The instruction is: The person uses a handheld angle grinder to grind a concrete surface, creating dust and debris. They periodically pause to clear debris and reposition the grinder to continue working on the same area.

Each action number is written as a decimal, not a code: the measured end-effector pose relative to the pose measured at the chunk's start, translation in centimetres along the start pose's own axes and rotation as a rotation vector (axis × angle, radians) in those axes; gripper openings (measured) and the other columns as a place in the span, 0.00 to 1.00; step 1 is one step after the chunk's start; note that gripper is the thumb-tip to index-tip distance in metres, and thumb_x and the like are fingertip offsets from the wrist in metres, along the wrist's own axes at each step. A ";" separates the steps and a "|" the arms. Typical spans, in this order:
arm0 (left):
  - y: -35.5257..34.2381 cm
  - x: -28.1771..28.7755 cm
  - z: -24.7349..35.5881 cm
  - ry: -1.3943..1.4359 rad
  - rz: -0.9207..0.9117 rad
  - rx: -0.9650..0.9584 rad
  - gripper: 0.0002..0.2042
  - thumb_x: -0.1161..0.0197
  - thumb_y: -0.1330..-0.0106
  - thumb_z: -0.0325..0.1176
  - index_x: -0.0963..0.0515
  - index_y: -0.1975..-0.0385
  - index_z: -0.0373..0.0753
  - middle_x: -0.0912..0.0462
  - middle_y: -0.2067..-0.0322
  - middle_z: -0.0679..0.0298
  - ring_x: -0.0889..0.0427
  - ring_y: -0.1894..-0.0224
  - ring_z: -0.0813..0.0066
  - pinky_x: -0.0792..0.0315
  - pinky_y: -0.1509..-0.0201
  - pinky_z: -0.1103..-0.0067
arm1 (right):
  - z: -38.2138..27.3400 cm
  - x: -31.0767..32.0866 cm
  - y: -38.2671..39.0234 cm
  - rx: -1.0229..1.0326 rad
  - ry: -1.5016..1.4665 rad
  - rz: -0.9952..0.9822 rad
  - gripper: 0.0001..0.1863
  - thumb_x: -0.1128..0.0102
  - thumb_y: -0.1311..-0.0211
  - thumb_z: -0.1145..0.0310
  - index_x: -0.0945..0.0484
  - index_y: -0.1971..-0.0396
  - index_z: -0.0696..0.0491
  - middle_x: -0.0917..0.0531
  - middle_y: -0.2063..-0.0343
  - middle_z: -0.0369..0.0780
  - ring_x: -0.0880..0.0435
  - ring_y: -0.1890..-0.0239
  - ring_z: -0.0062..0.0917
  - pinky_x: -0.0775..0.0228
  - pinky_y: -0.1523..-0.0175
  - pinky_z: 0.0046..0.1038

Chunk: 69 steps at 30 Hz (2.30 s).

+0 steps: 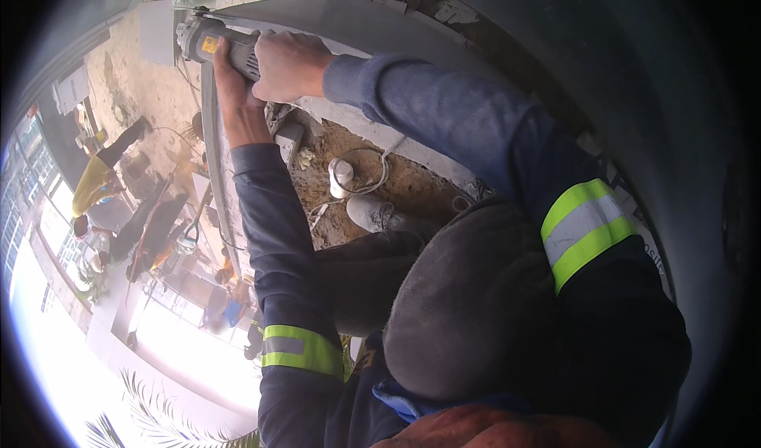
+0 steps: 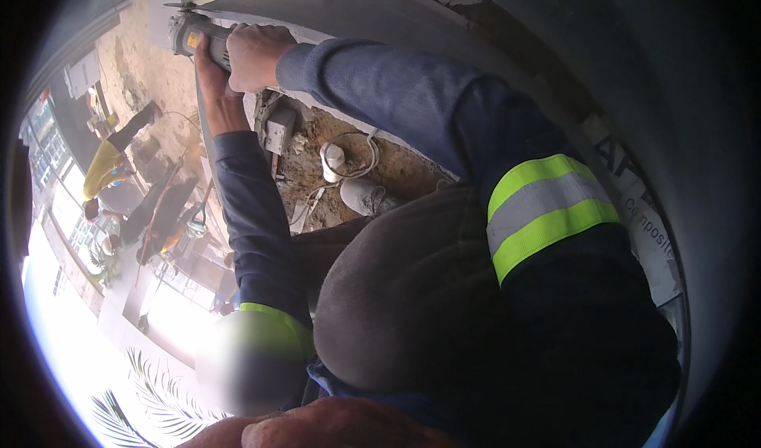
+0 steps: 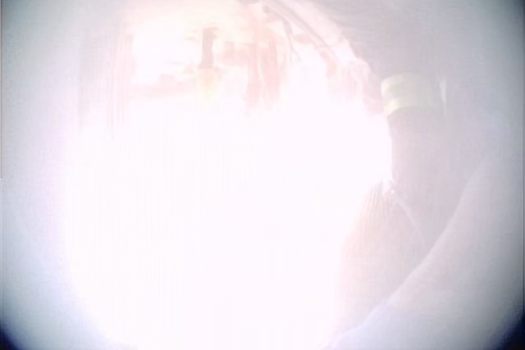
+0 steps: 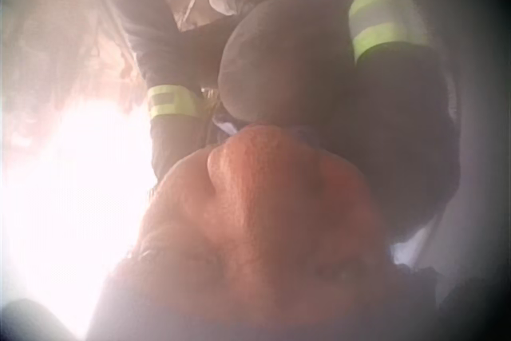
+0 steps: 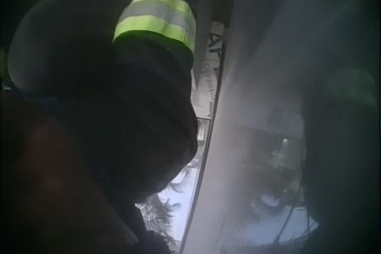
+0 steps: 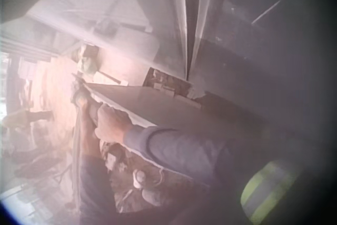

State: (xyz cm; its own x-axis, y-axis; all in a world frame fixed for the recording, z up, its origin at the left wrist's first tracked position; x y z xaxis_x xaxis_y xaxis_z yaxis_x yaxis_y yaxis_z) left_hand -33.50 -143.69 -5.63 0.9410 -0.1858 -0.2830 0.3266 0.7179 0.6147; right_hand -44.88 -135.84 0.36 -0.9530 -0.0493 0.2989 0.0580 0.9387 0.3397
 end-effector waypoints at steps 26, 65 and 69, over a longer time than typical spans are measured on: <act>2.1 -1.1 -1.2 0.018 0.038 -0.188 0.27 0.44 0.26 0.50 0.28 0.46 0.26 0.16 0.54 0.45 0.14 0.49 0.51 0.20 0.39 0.62 | 0.9 0.7 1.9 0.145 0.062 0.098 0.47 0.28 0.56 0.60 0.34 0.39 0.78 0.13 0.64 0.58 0.10 0.59 0.47 0.16 0.53 0.40; 1.3 -2.3 0.0 -0.086 -0.016 -0.215 0.26 0.53 0.22 0.51 0.28 0.38 0.35 0.17 0.46 0.54 0.16 0.46 0.61 0.22 0.39 0.66 | 0.5 0.4 0.2 0.051 0.075 -0.027 0.23 0.31 0.55 0.66 0.14 0.58 0.62 0.12 0.56 0.55 0.11 0.51 0.47 0.17 0.47 0.44; 1.1 -1.9 0.0 -0.071 -0.017 -0.193 0.26 0.52 0.23 0.51 0.28 0.38 0.35 0.17 0.46 0.54 0.16 0.46 0.60 0.22 0.38 0.65 | 0.4 0.2 -0.3 0.079 0.102 0.025 0.26 0.24 0.56 0.61 0.15 0.60 0.66 0.12 0.61 0.55 0.10 0.56 0.47 0.17 0.50 0.44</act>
State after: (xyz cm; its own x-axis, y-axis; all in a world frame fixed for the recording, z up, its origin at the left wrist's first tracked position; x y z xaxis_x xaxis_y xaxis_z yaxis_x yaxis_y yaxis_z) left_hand -34.91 -142.51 -4.40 0.9415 -0.2410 -0.2358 0.3261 0.8282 0.4558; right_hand -45.19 -136.01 -0.03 -0.9160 -0.0567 0.3971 0.0536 0.9638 0.2612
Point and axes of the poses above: each hand's wrist, its own y-axis away from the middle knuckle, its own x-axis out of the back of the hand, z = x × y, the point moved 10 cm from there along -y, towards the middle knuckle
